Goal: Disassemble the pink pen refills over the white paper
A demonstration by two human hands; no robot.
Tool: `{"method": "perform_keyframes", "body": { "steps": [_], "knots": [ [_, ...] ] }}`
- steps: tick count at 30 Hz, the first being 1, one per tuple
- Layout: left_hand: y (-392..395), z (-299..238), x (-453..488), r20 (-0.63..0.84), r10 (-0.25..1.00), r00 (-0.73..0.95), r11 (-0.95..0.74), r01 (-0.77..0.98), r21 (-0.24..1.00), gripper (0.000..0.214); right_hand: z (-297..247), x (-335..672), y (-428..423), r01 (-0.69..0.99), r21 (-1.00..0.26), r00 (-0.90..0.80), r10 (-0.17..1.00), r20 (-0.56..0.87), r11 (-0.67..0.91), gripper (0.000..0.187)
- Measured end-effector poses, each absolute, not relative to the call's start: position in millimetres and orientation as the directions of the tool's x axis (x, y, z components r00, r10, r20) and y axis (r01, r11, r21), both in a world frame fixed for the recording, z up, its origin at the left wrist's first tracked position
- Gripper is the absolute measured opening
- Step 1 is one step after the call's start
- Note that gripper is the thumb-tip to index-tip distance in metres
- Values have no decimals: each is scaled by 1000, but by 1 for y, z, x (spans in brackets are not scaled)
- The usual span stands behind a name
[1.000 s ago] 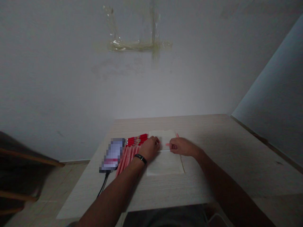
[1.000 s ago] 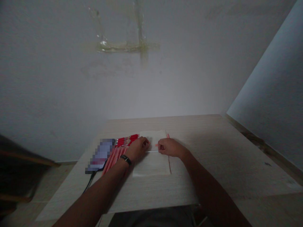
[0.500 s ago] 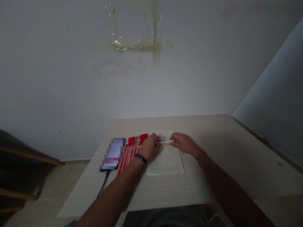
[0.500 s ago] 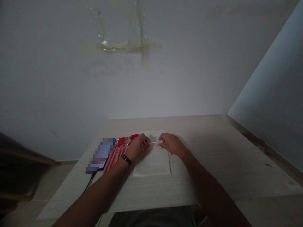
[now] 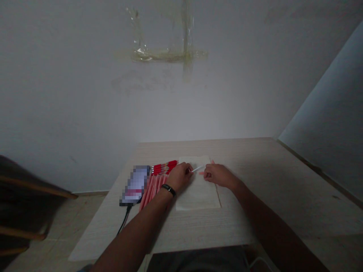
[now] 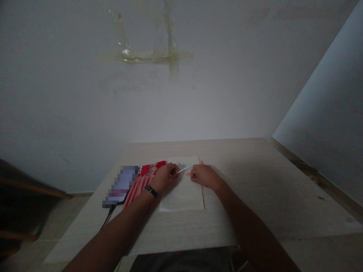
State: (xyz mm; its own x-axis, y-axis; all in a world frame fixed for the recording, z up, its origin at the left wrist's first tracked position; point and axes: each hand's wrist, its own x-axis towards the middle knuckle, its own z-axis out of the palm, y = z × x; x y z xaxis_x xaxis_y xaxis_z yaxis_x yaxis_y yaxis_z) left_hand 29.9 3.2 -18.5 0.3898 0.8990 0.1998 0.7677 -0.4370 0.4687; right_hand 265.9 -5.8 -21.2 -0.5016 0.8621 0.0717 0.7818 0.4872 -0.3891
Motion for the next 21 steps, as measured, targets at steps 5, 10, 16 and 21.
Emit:
{"method": "perform_keyframes", "body": {
  "steps": [5,10,16,21],
  "knots": [
    [5,-23,29,193,898,396,-439,774,456,11,-18,261,-10,753,-356,-531,831,168,553,7],
    [8,-25,28,189,894,405,-446,781,437,12,-10,268,-10,738,-467,-460,869,180,488,4],
    [6,-21,29,178,896,407,-442,780,443,13,-6,275,-6,726,-490,-421,875,239,483,7],
    [4,-20,29,175,896,408,-442,780,443,13,-7,273,-4,713,-473,-439,855,275,518,8]
  ]
}}
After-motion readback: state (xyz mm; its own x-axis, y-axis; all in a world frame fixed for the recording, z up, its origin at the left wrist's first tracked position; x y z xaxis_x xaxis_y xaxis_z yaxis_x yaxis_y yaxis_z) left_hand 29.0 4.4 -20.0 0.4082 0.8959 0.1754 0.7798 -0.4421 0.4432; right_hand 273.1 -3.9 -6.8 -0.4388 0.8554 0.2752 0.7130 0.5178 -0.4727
